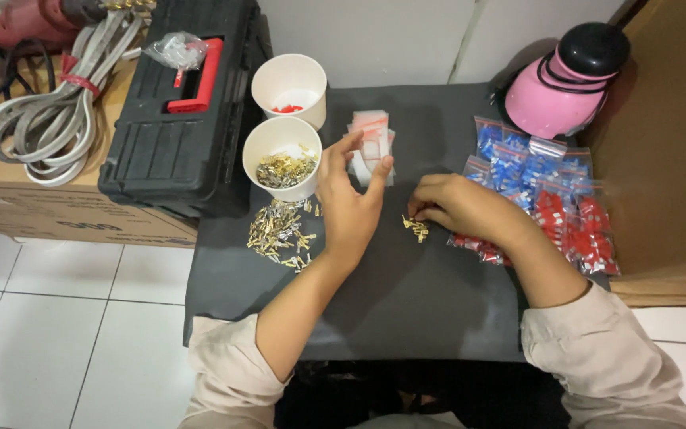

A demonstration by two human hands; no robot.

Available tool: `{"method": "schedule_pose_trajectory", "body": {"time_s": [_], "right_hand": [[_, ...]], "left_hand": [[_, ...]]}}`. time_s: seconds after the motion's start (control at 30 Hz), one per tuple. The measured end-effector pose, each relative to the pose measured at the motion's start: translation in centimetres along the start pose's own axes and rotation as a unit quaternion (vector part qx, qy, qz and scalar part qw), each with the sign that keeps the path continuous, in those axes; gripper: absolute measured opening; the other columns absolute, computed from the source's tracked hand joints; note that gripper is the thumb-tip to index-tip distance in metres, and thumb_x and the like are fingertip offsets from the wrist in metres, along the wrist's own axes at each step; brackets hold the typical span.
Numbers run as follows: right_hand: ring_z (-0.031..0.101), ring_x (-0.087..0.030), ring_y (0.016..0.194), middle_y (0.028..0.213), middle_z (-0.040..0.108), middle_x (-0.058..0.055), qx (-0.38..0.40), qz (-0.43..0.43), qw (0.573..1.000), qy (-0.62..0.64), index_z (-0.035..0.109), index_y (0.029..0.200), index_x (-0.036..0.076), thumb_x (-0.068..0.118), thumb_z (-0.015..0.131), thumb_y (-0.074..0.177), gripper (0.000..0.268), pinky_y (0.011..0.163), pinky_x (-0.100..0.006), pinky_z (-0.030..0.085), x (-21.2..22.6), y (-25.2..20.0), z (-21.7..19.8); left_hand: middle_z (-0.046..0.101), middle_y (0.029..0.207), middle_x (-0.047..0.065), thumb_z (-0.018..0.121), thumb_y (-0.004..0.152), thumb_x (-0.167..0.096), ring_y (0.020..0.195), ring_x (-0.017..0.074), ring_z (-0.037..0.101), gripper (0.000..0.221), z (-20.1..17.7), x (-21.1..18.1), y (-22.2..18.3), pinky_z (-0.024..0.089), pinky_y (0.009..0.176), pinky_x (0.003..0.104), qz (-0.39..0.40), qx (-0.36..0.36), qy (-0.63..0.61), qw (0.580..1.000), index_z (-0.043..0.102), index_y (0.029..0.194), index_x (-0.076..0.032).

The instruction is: The person pours a collection of metal electronic connectors from a white cup onto a work surface, sorts through them by hand, and places them into a small plastic bag.

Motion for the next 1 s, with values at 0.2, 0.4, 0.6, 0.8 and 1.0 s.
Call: {"method": "schedule_pose_trajectory", "body": {"time_s": [0.2, 0.4, 0.6, 0.8, 1.0], "right_hand": [[0.074, -0.031, 0.094, 0.094, 0.075, -0.007, -0.002, 0.024, 1.000, -0.014, 0.073, 0.094, 0.009, 0.012, 0.071, 0.091, 0.005, 0.082, -0.039, 0.058, 0.0, -0.3, -0.3], [0.072, -0.037, 0.089, 0.089, 0.071, -0.015, -0.198, -0.029, 0.980, 0.006, 0.069, 0.110, 0.006, 0.008, 0.071, 0.092, 0.018, 0.082, -0.045, 0.057, -1.0, -1.0, -2.1], [0.070, -0.021, 0.084, 0.091, 0.071, -0.004, -0.343, -0.048, 0.934, 0.082, 0.076, 0.103, 0.010, 0.006, 0.079, 0.094, 0.009, 0.077, -0.031, 0.056, 0.8, -1.8, -4.6], [0.069, -0.022, 0.077, 0.088, 0.074, -0.007, -0.412, -0.072, 0.903, 0.096, 0.081, 0.097, 0.010, -0.003, 0.078, 0.093, 0.014, 0.072, -0.032, 0.054, 2.2, -1.9, -5.1], [0.073, -0.028, 0.081, 0.089, 0.076, -0.006, -0.423, -0.083, 0.902, 0.020, 0.075, 0.113, 0.008, 0.000, 0.080, 0.091, 0.023, 0.073, -0.036, 0.058, 1.9, -1.8, -4.6]], "left_hand": [[0.056, 0.111, 0.012, 0.078, 0.091, -0.024, 0.111, 0.0356, 0.062, 0.043, 0.9, 0.1, -0.6, 0.048, 0.097, 0.048, 0.012, 0.009, -0.038, 0.999, 0.057, 0.125, -0.008], [0.063, 0.116, 0.005, 0.079, 0.092, -0.030, 0.117, 0.0268, 0.063, 0.045, 2.1, 0.5, -0.5, 0.048, 0.103, 0.041, 0.072, 0.067, -0.083, 0.992, 0.061, 0.132, -0.017], [0.066, 0.117, -0.005, 0.086, 0.083, -0.036, 0.118, 0.0168, 0.063, 0.055, 2.7, 0.4, -0.3, 0.048, 0.106, 0.036, 0.104, 0.121, -0.079, 0.984, 0.066, 0.132, -0.025], [0.071, 0.119, 0.004, 0.086, 0.084, -0.027, 0.123, 0.0266, 0.065, 0.048, 2.8, 0.0, 0.0, 0.049, 0.106, 0.043, 0.114, 0.143, -0.113, 0.977, 0.068, 0.127, -0.019], [0.074, 0.114, -0.005, 0.090, 0.078, -0.032, 0.116, 0.0188, 0.069, 0.049, 3.5, 0.2, 0.2, 0.050, 0.104, 0.037, 0.121, 0.182, -0.103, 0.970, 0.070, 0.122, -0.024]]}}
Point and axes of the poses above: each hand's wrist, its own y-axis towards the middle knuckle, its own z-axis out of the palm, x = y × z, the point moved 5 cm from there along y, towards the middle knuckle
